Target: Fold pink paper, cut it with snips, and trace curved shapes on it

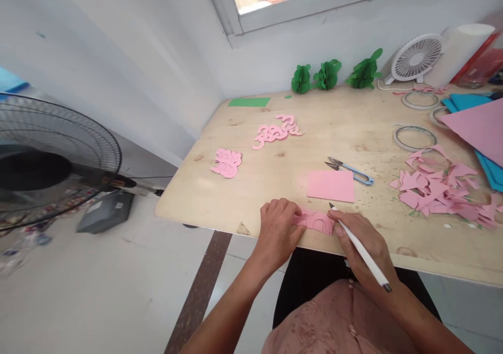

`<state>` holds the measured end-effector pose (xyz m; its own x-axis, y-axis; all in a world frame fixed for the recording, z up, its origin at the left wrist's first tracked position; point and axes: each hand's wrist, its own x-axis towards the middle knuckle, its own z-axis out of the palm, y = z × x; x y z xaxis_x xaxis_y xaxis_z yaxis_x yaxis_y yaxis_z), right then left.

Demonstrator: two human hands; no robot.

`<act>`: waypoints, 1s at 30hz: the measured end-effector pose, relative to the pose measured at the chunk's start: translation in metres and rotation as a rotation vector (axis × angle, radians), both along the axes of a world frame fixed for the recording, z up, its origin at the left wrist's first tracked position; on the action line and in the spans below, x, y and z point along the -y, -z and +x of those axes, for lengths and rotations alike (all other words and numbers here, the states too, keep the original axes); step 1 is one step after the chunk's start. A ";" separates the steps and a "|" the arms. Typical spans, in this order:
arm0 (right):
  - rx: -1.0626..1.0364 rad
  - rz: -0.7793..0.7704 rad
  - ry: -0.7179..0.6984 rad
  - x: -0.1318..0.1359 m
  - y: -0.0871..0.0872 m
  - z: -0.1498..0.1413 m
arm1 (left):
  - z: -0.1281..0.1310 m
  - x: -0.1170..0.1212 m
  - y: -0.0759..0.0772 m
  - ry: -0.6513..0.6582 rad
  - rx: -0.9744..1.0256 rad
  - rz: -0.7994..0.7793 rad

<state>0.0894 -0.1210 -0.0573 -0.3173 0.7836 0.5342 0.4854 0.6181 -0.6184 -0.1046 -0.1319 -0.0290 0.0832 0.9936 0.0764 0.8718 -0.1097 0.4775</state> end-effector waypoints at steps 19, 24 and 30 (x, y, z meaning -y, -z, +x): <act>0.017 -0.004 0.055 0.002 -0.002 -0.001 | -0.036 0.022 -0.019 -0.135 0.699 -0.318; 0.031 0.033 0.044 0.000 0.000 -0.001 | -0.029 0.016 -0.010 -0.103 0.543 -0.282; 0.063 0.039 0.011 0.000 0.000 -0.001 | -0.025 0.007 -0.005 -0.110 0.118 -0.096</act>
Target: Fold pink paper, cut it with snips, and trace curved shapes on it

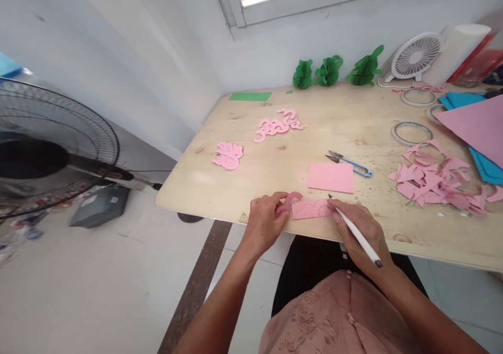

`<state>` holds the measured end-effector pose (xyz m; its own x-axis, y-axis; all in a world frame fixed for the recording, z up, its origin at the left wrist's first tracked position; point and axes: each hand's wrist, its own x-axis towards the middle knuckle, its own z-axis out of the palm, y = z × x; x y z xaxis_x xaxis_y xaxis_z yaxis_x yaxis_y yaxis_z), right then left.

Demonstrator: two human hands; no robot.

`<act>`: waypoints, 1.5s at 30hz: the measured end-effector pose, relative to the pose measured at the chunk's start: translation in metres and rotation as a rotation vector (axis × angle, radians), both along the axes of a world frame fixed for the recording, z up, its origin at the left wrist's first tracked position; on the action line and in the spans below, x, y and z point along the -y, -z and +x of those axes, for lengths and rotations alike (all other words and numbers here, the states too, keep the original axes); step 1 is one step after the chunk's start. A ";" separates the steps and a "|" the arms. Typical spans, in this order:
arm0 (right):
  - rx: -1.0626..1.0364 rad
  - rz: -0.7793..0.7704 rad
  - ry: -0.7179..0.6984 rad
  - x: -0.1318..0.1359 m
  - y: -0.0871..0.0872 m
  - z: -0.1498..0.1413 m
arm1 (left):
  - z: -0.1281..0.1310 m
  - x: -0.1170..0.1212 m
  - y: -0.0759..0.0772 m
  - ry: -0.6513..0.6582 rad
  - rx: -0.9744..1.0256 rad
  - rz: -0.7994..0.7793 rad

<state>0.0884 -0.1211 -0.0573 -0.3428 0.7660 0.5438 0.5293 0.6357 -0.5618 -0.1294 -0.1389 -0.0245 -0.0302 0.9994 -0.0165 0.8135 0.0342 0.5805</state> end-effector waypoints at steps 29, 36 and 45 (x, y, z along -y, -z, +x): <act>0.068 -0.207 0.105 0.006 -0.016 -0.038 | 0.000 0.009 0.037 0.212 0.054 0.483; 0.120 -0.144 0.072 0.006 -0.017 -0.040 | -0.001 0.009 0.039 0.216 0.050 0.478; 0.128 -0.154 0.071 0.006 -0.016 -0.040 | -0.001 0.009 0.039 0.216 0.049 0.476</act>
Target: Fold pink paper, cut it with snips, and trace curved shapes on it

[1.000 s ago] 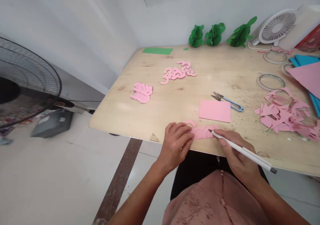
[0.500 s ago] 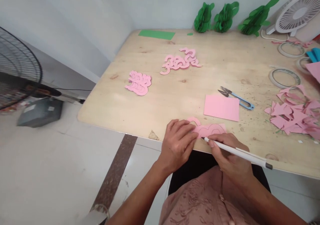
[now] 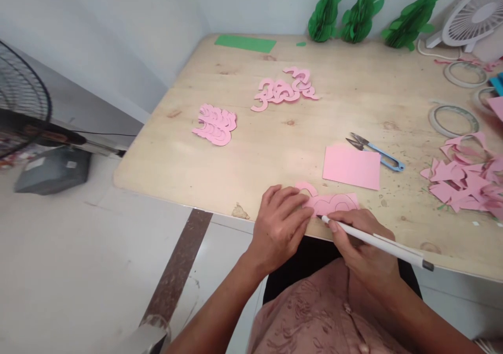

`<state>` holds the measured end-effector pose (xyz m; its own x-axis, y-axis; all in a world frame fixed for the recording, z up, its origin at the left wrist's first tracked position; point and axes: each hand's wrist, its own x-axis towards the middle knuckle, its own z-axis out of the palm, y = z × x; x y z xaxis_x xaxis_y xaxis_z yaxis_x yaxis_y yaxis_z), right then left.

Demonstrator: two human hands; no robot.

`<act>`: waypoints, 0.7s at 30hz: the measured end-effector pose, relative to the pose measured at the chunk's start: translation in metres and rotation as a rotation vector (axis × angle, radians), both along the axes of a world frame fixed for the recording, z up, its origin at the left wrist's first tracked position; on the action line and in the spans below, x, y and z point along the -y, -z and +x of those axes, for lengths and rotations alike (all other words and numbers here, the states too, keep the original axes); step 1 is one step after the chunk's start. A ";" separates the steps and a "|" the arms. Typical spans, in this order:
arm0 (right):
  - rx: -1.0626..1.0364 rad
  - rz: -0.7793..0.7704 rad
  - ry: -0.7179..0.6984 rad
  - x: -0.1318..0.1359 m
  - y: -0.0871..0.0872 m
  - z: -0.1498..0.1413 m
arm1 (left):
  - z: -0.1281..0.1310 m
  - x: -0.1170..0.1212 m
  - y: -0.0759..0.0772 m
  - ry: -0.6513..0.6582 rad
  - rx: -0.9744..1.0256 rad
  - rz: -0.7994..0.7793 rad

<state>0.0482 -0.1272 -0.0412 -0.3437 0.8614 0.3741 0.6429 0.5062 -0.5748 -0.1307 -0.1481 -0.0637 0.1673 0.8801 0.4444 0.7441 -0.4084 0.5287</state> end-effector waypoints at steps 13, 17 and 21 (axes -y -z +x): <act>0.000 -0.008 -0.034 -0.001 -0.003 0.000 | 0.001 0.000 -0.001 0.004 0.005 0.005; -0.020 -0.024 -0.012 -0.001 -0.002 0.001 | 0.000 0.000 -0.001 0.008 0.004 0.001; -0.019 -0.026 -0.008 -0.001 -0.002 0.000 | 0.000 0.000 0.000 0.014 0.002 0.001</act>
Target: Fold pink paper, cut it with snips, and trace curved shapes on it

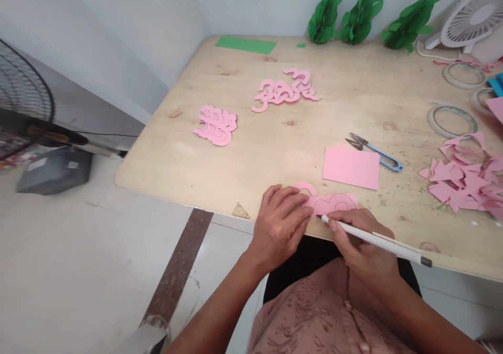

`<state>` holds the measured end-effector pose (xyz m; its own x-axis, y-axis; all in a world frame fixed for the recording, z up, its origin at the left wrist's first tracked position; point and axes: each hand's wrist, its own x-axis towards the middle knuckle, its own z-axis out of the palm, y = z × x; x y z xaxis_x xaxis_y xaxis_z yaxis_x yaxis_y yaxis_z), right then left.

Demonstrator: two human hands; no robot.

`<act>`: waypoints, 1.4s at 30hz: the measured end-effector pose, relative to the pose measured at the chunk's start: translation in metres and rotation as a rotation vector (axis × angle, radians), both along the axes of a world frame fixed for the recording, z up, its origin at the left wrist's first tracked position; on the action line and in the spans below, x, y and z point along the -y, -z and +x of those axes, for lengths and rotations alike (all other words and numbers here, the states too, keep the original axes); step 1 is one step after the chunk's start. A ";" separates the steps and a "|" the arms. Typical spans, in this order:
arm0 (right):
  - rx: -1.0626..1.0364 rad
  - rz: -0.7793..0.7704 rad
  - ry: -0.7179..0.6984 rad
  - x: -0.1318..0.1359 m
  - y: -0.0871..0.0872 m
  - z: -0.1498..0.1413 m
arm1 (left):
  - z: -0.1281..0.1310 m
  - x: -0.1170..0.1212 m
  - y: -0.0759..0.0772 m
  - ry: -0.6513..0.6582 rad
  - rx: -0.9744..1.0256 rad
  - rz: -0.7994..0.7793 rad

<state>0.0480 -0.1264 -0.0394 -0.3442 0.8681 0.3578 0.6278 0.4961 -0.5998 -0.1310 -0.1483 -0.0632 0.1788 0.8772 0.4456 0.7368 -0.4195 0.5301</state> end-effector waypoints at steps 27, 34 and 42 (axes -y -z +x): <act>-0.110 -0.142 0.089 0.001 0.000 0.009 | 0.012 0.012 0.002 -0.038 -0.018 0.138; -0.125 -0.177 0.100 0.001 -0.001 0.011 | 0.032 0.029 0.011 -0.142 -0.161 0.093; -0.034 -0.067 0.088 -0.001 -0.001 0.010 | 0.032 0.029 0.021 -0.156 -0.177 0.135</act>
<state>0.0578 -0.1255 -0.0387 -0.2538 0.9167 0.3086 0.6458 0.3981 -0.6515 -0.0985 -0.1772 -0.0839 0.1319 0.8349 0.5344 0.8745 -0.3519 0.3339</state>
